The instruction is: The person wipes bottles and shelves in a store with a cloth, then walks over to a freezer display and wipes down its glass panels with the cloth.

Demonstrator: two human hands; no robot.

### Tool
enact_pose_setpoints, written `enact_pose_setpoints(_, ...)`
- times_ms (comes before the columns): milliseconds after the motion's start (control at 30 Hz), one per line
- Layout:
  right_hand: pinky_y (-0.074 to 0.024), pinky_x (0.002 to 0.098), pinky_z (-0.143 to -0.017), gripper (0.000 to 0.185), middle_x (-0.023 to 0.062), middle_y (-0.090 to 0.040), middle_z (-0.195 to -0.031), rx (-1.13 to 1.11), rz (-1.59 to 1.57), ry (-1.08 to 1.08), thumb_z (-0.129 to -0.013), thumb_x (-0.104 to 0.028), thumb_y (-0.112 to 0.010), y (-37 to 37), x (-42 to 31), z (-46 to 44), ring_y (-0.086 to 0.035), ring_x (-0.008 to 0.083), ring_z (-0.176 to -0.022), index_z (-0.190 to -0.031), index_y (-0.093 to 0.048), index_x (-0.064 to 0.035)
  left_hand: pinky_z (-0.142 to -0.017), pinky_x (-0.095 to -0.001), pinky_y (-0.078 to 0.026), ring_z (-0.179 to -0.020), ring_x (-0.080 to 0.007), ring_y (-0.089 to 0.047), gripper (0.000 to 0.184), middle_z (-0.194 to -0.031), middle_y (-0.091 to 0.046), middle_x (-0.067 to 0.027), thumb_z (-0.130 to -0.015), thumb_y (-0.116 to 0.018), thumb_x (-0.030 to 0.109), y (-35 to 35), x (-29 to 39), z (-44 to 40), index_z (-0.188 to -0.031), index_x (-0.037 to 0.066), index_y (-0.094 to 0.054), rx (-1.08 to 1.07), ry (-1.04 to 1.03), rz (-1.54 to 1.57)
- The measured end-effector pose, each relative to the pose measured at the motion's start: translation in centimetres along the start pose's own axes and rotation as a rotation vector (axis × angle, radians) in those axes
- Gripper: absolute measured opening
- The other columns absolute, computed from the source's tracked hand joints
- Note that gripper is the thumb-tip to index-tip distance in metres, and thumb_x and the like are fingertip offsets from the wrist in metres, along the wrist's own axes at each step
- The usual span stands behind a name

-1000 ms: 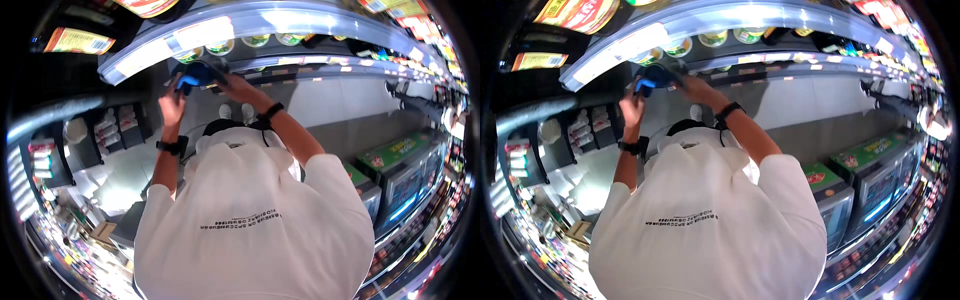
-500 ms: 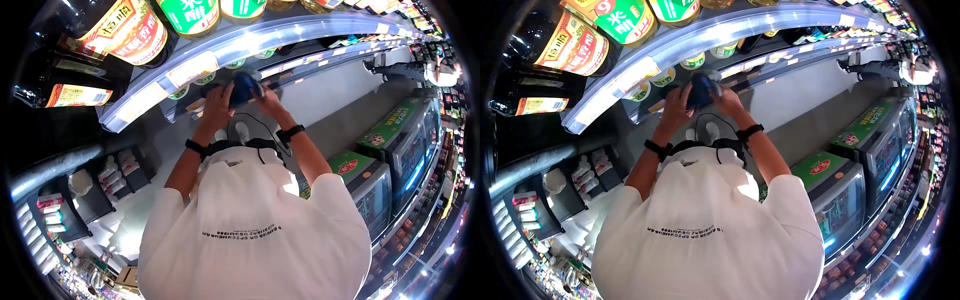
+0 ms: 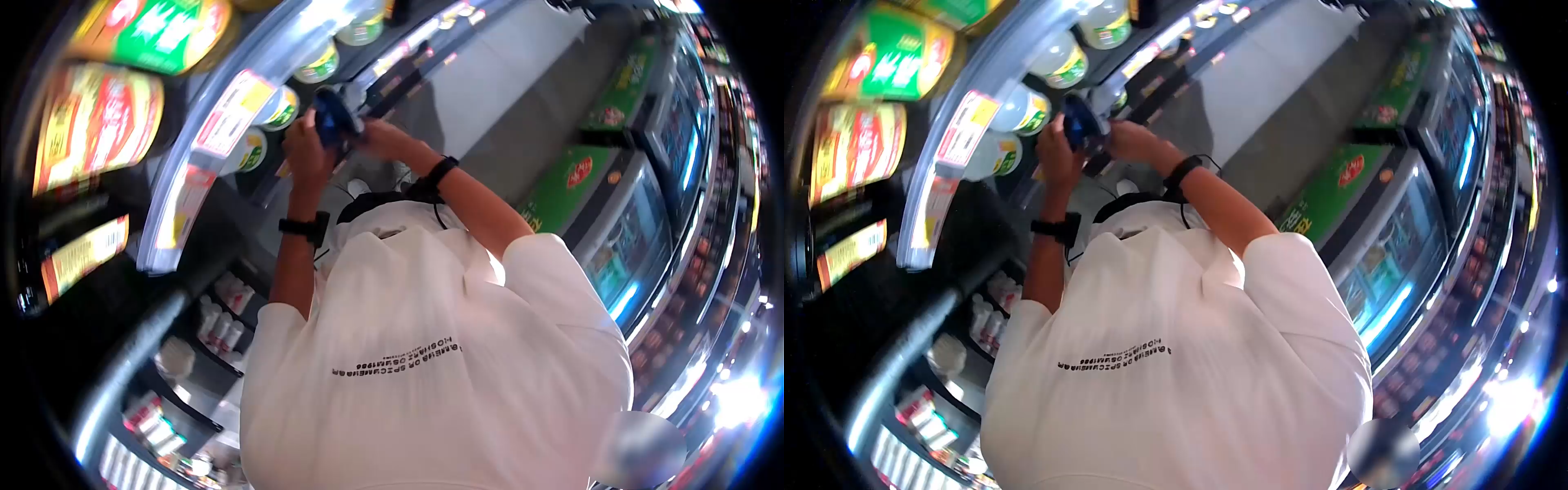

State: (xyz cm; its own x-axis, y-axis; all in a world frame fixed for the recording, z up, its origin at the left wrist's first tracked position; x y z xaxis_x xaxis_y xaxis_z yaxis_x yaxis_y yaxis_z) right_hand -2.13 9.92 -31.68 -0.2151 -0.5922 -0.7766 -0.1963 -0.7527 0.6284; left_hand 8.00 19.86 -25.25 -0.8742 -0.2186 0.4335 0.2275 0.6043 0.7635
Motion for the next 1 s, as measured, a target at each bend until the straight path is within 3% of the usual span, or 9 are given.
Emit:
enact_pose_setpoints(100,-0.051,0.0477,-0.081,0.031,0.0225,-0.067,-0.097,-0.115,-0.148,-0.184,-0.098,-0.031,-0.051,0.6,0.1,2.3,-0.063,0.0406,-0.092,-0.108,-0.064,-0.0047,-0.092,-0.0554,-0.04,-0.107,-0.0416,-0.053,0.055,-0.116,-0.056,-0.0192,-0.077,-0.07,0.011,0.8,2.0,1.2,-0.129,0.007,-0.054,-0.072,-0.126,-0.092)
enact_pose_setpoints(233,-0.0511,0.046,-0.082,0.037,0.0211,-0.068,-0.102,0.088,-0.185,0.07,-0.097,-0.043,-0.053,3.5,1.3,4.2,-0.063,0.0407,-0.096,-0.112,-0.063,-0.0103,-0.094,-0.0544,-0.041,-0.108,-0.0416,-0.052,0.055,-0.115,-0.055,-0.0193,-0.078,-0.07,0.009,-2.1,5.4,-0.1,-0.13,0.008,-0.054,-0.169,-0.304,-0.026)
enact_pose_setpoints(300,-0.0512,0.0469,-0.083,0.039,0.0211,-0.068,-0.103,0.156,-0.297,-0.129,-0.095,-0.045,-0.056,6.1,4.5,5.9,-0.062,0.0415,-0.096,-0.112,-0.063,-0.0104,-0.093,-0.0534,-0.043,-0.109,-0.0424,-0.052,0.055,-0.116,-0.055,-0.0196,-0.078,-0.07,0.004,-3.6,9.3,-2.8,-0.131,0.007,-0.053,-0.208,-0.276,0.328)
enact_pose_setpoints(333,-0.0508,0.0448,-0.078,0.022,0.0185,-0.067,-0.101,0.183,-0.295,-0.094,-0.095,-0.023,-0.059,6.5,7.2,6.4,-0.062,0.0398,-0.092,-0.113,-0.062,-0.0104,-0.094,-0.0521,-0.044,-0.108,-0.0431,-0.052,0.053,-0.113,-0.056,-0.0197,-0.078,-0.071,0.003,-4.8,11.2,-3.8,-0.128,0.006,-0.053,-0.222,-0.237,0.369)
enact_pose_setpoints(633,-0.0503,0.0417,-0.079,0.022,0.0157,-0.069,-0.099,0.58,-0.191,-0.094,-0.094,-0.02,-0.058,20.2,16.7,23.2,-0.063,0.0312,-0.084,-0.107,-0.062,-0.0032,-0.09,-0.0473,-0.047,-0.103,-0.0424,-0.057,0.044,-0.108,-0.06,-0.02,-0.079,-0.072,0.004,-19.5,28.3,-8.5,-0.12,0.004,-0.056,-0.551,-0.572,0.472)
enact_pose_setpoints(700,-0.0509,0.0406,-0.08,0.03,0.0133,-0.07,-0.102,0.829,-0.719,-0.452,-0.1,-0.03,-0.054,21.9,19.8,29.0,-0.063,0.0252,-0.083,-0.112,-0.062,-0.0036,-0.088,-0.0476,-0.049,-0.106,-0.0442,-0.058,0.04,-0.112,-0.062,-0.0189,-0.08,-0.069,0.006,-22.9,32.5,-8.7,-0.118,0.007,-0.056,-0.749,-0.522,0.452)
enact_pose_setpoints(767,-0.0514,0.0378,-0.084,0.049,0.0118,-0.07,-0.111,0.917,-0.822,-0.447,-0.103,-0.047,-0.043,22.9,23.7,33.6,-0.065,0.0213,-0.089,-0.121,-0.06,-0.0045,-0.086,-0.0474,-0.05,-0.106,-0.0438,-0.059,0.038,-0.115,-0.063,-0.0186,-0.082,-0.066,0.008,-25.6,36.4,-8.7,-0.118,0.008,-0.055,-0.836,-0.636,0.434)
enact_pose_setpoints(833,-0.052,0.0351,-0.086,0.06,0.0116,-0.068,-0.119,0.927,-1.035,-0.803,-0.103,-0.054,-0.034,22.4,26.0,40.6,-0.066,0.0222,-0.095,-0.127,-0.057,-0.0042,-0.087,-0.0464,-0.05,-0.107,-0.0423,-0.059,0.037,-0.115,-0.063,-0.0191,-0.083,-0.061,0.007,-30.7,38.3,-7.6,-0.12,0.007,-0.055,-1.053,-0.656,0.314)
enact_pose_setpoints(1000,-0.0534,0.033,-0.086,0.066,0.0117,-0.066,-0.123,1.059,-1.074,-0.896,-0.103,-0.058,-0.028,20.7,26.4,50.9,-0.067,0.0217,-0.099,-0.13,-0.055,-0.0034,-0.086,-0.0465,-0.049,-0.102,-0.043,-0.06,0.033,-0.104,-0.065,-0.0207,-0.078,-0.058,0.005,-38.4,45.7,-5.3,-0.111,0.003,-0.06,-1.313,-0.917,0.504)
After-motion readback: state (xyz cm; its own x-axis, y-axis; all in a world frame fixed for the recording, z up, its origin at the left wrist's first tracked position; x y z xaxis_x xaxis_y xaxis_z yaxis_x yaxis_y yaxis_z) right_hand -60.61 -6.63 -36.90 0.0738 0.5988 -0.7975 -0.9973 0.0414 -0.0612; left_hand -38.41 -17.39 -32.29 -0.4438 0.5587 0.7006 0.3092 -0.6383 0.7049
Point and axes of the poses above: each hand's wrist, its own z-axis away from the middle knuckle, its own y-axis out of the back of the hand, x = y × z, the point moved 7 cm from there along -z, towards the middle knuckle
